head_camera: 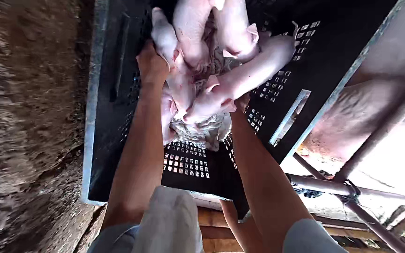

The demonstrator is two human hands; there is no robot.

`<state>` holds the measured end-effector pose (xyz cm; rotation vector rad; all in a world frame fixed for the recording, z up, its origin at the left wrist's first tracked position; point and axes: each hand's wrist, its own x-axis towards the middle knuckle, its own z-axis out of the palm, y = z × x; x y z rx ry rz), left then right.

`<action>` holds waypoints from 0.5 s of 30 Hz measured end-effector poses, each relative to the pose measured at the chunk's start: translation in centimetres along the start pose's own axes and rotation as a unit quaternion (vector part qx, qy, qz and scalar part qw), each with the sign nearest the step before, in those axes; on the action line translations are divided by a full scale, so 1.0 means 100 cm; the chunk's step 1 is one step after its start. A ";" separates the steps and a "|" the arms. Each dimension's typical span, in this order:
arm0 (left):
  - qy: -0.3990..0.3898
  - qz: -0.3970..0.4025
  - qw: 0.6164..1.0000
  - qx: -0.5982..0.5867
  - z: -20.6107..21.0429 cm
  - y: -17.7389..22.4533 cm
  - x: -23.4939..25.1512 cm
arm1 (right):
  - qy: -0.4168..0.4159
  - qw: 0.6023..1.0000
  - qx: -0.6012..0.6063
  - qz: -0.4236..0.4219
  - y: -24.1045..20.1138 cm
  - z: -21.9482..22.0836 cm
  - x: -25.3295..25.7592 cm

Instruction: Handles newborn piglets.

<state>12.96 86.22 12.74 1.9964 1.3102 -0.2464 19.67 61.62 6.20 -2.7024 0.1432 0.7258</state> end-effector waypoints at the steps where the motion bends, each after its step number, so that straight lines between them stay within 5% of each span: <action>1: 0.016 -0.009 0.999 -0.039 -0.001 -0.006 -0.008 | -0.006 1.000 -0.014 -0.003 -0.003 0.000 0.005; 5: 0.037 0.027 0.998 -0.045 -0.031 0.005 -0.076 | -0.116 0.993 0.001 0.016 0.002 -0.001 0.009; 9: 0.166 0.256 0.938 -0.163 -0.038 0.022 -0.094 | 0.005 0.995 0.052 0.086 -0.009 -0.008 0.004; 12: 0.110 0.336 0.897 -0.266 -0.029 0.057 -0.069 | 0.065 0.989 0.108 0.074 -0.005 -0.006 -0.001; 15: 0.011 0.309 0.922 -0.232 -0.011 0.103 -0.050 | -0.145 0.985 0.008 0.093 -0.014 -0.040 -0.027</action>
